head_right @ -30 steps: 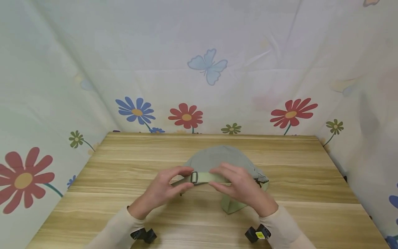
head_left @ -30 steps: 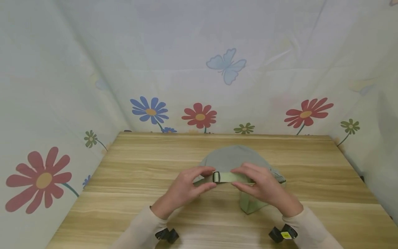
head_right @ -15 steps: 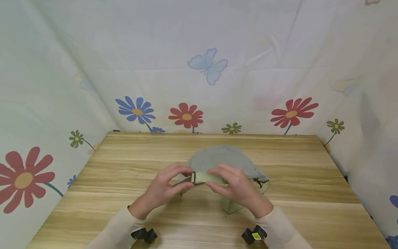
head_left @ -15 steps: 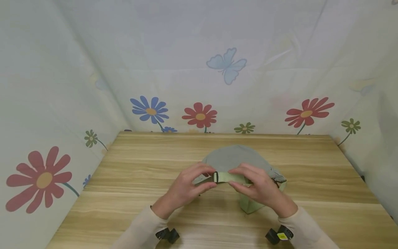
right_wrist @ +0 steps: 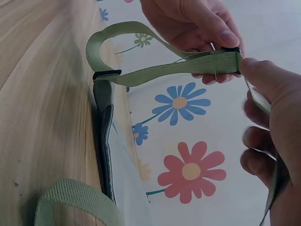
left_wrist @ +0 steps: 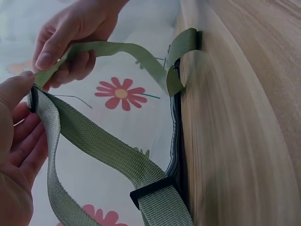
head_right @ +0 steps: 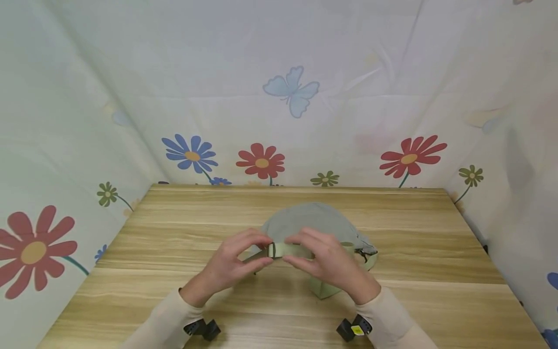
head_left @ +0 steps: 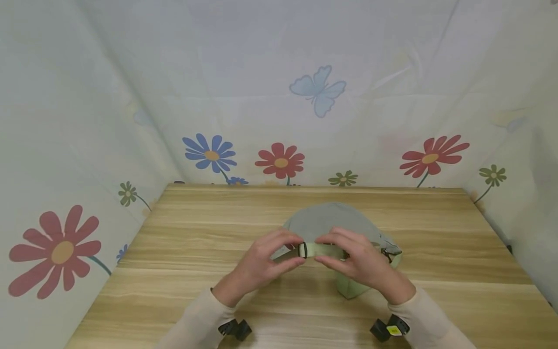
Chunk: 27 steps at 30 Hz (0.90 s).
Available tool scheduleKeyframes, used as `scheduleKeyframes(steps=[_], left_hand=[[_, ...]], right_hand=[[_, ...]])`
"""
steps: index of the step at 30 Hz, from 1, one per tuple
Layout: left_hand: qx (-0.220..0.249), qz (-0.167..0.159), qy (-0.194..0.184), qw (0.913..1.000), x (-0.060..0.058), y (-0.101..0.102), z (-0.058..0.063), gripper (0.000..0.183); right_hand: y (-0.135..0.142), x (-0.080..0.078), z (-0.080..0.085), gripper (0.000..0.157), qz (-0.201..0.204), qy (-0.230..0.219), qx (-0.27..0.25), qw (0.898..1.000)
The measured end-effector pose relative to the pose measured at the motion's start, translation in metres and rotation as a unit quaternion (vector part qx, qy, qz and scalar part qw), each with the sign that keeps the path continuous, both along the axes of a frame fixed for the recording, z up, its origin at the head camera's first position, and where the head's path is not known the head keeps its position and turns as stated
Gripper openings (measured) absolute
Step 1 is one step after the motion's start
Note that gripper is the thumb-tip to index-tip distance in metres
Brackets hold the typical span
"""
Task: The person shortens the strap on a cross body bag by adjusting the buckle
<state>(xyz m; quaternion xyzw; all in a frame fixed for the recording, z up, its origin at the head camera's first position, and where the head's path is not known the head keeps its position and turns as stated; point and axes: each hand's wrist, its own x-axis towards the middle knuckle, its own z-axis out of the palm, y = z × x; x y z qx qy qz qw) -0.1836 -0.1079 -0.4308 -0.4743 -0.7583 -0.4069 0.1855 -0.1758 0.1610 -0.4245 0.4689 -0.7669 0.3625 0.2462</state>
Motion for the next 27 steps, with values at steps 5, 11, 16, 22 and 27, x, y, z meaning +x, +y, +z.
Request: scheduleKeyframes(steps=[5,11,16,22,27], left_hand=[[-0.002,0.000,0.007,1.0000,0.0005,0.0013,-0.0001,0.037],[-0.002,-0.003,0.005,1.0000,0.0005,0.0021,-0.0013,0.038],[0.001,-0.009,0.005,0.9999,0.0002,0.0030,-0.0011,0.038],[0.016,0.006,-0.005,0.9998,0.0014,0.0005,0.0000,0.036],[0.017,0.006,-0.015,0.9997,0.0014,-0.0014,-0.0001,0.036]], right_hand=[[-0.0023,0.0004,-0.0007,0.026,0.017,-0.015,-0.004,1.000],[-0.0045,0.0011,0.0014,0.024,0.024,-0.010,0.001,1.000],[-0.0054,0.0006,0.0047,0.022,0.036,-0.014,0.006,0.999],[0.0000,0.0003,0.0056,0.038,0.014,-0.008,0.035,0.999],[0.0030,-0.0008,0.0038,0.034,0.007,0.005,0.040,0.999]])
